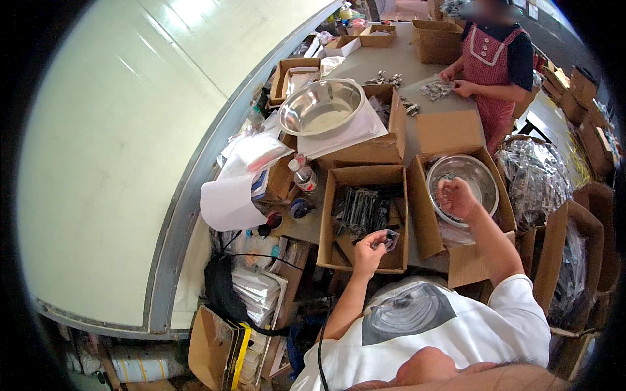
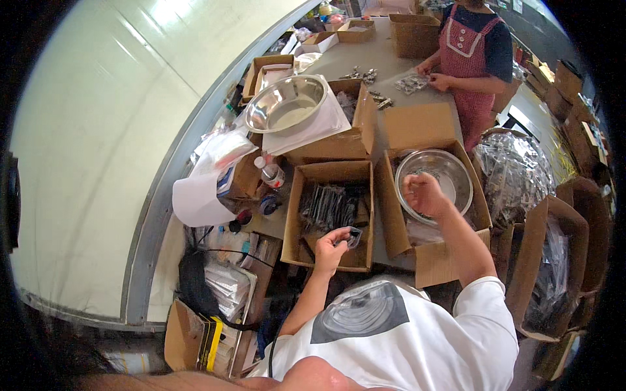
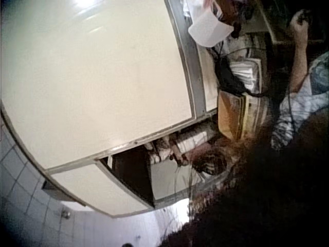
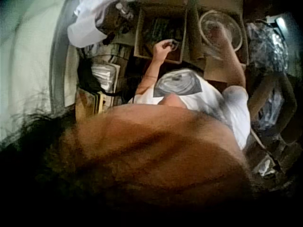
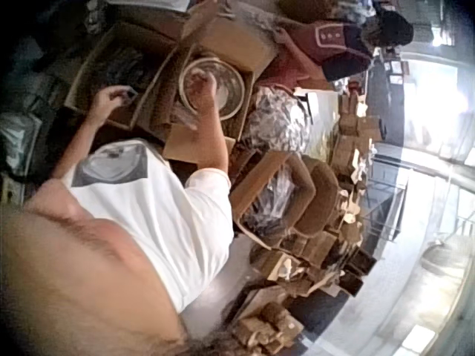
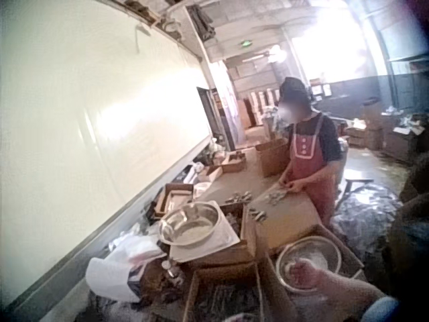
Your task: The person kits parts by placing black plastic rods and small metal screws into plastic bags at a worktable.
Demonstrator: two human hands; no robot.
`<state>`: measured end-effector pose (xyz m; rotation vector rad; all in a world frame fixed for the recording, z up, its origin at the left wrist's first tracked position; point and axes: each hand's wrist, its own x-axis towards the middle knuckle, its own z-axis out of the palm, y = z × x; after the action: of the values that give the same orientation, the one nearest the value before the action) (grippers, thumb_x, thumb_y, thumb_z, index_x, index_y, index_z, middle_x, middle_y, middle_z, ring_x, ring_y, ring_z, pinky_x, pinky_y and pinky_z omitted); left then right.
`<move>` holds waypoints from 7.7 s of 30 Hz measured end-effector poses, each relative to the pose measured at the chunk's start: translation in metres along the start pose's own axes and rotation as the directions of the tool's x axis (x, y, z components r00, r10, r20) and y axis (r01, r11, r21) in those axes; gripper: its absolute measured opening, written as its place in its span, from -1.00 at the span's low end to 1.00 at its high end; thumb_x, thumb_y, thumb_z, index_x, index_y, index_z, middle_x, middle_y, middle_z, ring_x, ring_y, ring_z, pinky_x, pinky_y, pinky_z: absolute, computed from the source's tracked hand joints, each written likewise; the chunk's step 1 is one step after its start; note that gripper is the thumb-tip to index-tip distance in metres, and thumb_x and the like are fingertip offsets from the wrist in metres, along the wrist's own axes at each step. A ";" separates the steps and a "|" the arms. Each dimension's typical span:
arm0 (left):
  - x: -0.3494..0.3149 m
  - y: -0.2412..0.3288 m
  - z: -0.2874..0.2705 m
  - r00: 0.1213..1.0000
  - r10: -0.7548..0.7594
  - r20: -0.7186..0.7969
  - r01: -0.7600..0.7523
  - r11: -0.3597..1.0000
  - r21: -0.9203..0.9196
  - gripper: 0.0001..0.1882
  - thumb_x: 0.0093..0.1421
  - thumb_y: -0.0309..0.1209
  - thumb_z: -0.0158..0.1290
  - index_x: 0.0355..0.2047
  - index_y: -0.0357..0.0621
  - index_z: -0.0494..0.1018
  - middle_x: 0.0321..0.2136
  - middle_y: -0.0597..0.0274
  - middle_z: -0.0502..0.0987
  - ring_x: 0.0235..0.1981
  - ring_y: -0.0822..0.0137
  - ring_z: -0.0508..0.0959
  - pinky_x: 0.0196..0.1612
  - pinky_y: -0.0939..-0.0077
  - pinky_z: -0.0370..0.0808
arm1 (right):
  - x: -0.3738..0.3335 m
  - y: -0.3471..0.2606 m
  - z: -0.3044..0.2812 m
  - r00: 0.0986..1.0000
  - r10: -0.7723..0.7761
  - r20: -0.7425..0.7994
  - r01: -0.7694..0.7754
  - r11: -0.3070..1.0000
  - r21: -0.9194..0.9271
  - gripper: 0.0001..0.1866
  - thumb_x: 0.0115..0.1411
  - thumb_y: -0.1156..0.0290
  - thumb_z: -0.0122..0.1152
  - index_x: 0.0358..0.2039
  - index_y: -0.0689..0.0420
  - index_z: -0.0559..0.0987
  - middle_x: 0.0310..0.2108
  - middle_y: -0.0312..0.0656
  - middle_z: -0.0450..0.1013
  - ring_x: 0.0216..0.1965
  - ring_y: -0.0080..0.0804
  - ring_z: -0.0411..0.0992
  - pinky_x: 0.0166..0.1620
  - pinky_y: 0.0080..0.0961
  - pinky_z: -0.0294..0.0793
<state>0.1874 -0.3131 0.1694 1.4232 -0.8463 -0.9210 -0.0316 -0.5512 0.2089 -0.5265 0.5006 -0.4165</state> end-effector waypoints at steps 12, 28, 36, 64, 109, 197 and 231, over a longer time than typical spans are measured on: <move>0.000 0.010 -0.006 0.999 -0.039 0.023 0.040 0.998 -0.054 -0.56 -0.04 -0.58 0.00 -0.07 -0.32 0.42 -0.22 0.23 0.49 -0.25 0.46 0.46 -0.20 0.60 0.39 | 0.006 0.119 0.144 0.956 -0.140 0.258 0.271 0.760 -0.591 -0.71 0.28 0.28 -0.15 -0.34 0.22 0.48 -0.38 -0.26 0.43 -0.27 -0.46 0.36 -0.14 -0.49 0.31; -0.009 0.051 -0.030 0.957 0.238 0.163 -0.288 0.827 0.483 -0.87 0.01 -0.59 0.14 -0.38 -0.35 0.51 -0.33 0.12 0.52 -0.36 0.30 0.56 -0.34 0.49 0.50 | -0.005 0.089 0.093 0.880 -0.076 0.468 0.443 -0.221 -0.869 -0.85 -0.07 0.37 0.27 -0.47 0.15 0.59 -0.19 -0.16 0.42 -0.14 -0.14 0.39 -0.07 -0.26 0.37; -0.006 0.048 -0.014 0.896 0.408 0.175 -0.438 0.749 0.497 -0.85 0.02 -0.63 0.07 -0.35 -0.31 0.47 -0.38 0.01 0.51 -0.34 0.04 0.54 -0.29 0.36 0.47 | -0.008 0.102 0.104 0.697 -0.127 0.706 0.593 -0.451 -0.667 -0.80 -0.11 0.38 0.28 -0.41 0.11 0.60 -0.13 -0.19 0.42 -0.11 -0.17 0.39 -0.06 -0.25 0.35; 0.001 0.113 0.029 0.854 0.519 0.024 -0.519 0.855 -0.026 -0.73 0.14 -0.57 0.10 -0.55 -0.15 0.20 -0.42 0.15 0.51 -0.60 0.62 0.30 -0.54 0.71 0.30 | -0.119 0.023 0.101 0.569 -0.598 0.564 0.359 -0.436 -0.825 -0.85 -0.06 0.49 0.24 -0.49 0.10 0.42 -0.42 -0.20 0.42 -0.33 -0.15 0.39 -0.19 -0.28 0.30; -0.019 0.034 0.051 0.845 -0.197 0.497 0.481 0.685 -0.547 -0.66 0.29 -0.18 -0.11 -0.11 -0.18 0.40 -0.26 0.22 0.54 -0.23 0.35 0.53 -0.14 0.45 0.47 | -0.088 0.059 0.094 0.895 -0.392 0.211 0.399 0.498 -0.770 -0.88 0.07 0.70 0.16 -0.36 0.26 0.50 -0.36 -0.32 0.43 -0.30 -0.61 0.37 -0.22 -0.66 0.36; -0.014 0.008 -0.064 0.844 0.469 -0.260 -0.189 0.715 0.674 -0.76 -0.04 -0.67 -0.09 -0.40 -0.31 0.55 -0.33 0.05 0.57 -0.34 0.14 0.57 -0.26 0.43 0.50 | 0.138 0.097 0.093 0.842 0.490 0.226 0.540 -0.776 -0.326 -0.78 -0.04 0.36 0.14 -0.34 0.08 0.59 -0.35 -0.15 0.50 -0.23 -0.14 0.49 -0.25 -0.25 0.49; -0.004 0.040 -0.008 0.997 0.062 0.056 -0.076 0.950 0.302 -0.60 -0.06 -0.61 0.04 -0.13 -0.32 0.47 -0.14 0.11 0.53 -0.14 0.39 0.53 -0.16 0.61 0.47 | 0.008 0.017 0.080 0.917 -0.369 0.151 0.221 0.155 -0.963 -0.60 -0.04 0.33 0.35 -0.20 0.23 0.51 -0.22 -0.04 0.46 -0.17 -0.23 0.43 -0.10 -0.40 0.42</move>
<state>0.1933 -0.3087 0.2101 1.6287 -1.1019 -0.7961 0.0230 -0.5120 0.2570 -1.9415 0.7666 -0.4773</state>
